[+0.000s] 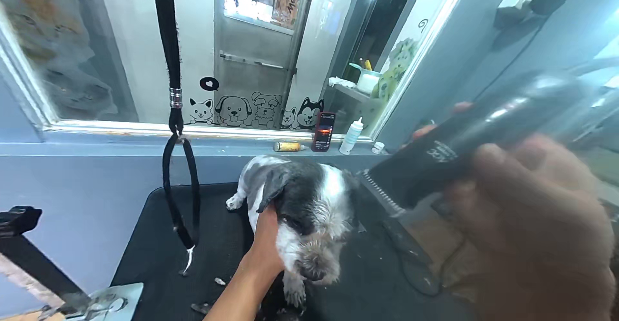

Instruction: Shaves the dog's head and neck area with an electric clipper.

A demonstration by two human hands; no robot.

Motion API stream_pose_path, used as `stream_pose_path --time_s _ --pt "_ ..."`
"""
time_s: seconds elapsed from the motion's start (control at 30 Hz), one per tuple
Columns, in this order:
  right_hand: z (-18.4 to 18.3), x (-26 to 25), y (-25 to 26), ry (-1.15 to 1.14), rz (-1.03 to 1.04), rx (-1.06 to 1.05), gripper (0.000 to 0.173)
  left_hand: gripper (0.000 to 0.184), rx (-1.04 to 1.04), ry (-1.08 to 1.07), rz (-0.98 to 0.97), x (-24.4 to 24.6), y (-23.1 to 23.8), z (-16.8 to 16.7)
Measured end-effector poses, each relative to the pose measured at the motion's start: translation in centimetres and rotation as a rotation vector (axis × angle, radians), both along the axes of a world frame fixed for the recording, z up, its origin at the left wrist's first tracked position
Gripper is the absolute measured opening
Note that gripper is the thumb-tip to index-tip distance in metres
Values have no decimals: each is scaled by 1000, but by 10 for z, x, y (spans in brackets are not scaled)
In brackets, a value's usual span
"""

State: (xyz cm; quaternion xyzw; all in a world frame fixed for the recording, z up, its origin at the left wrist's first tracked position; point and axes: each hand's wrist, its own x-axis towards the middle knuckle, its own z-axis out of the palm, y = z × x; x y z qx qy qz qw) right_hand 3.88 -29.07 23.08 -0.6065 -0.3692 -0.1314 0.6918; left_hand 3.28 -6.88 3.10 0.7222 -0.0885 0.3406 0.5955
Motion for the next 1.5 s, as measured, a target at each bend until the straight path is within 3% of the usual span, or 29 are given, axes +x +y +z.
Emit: stream_pose_path --time_s 0.1,0.27,0.37,0.53,0.67,0.8,0.97,1.07,1.27,1.5 --pt "3 -2 11 -190 -102 -56 56 64 13 -39 60 2 -7 0" --pt "-7 3 11 -138 -116 -50 59 59 7 -151 114 11 -18 1" --pt "-7 2 5 -150 -131 -55 57 43 -27 -176 99 18 -20 3" --pt "-1 -5 0 -235 -231 -126 67 77 162 -368 44 28 -8 0" --pt "-2 -15 2 -303 -302 -251 76 89 317 -401 -7 32 -2 12" --pt "-5 -17 3 -433 -285 -347 71 102 473 -341 142 40 -11 24" --pt "-3 13 -14 -535 -338 -5 56 102 792 -125 360 60 -47 33" --pt "-9 35 -46 -321 -315 184 50 104 867 -27 407 67 -64 36" --pt "-60 68 -94 44 -201 326 40 81 815 -175 545 71 -69 21" --pt "-81 88 -108 103 24 407 49 81 754 -332 484 77 -50 18"
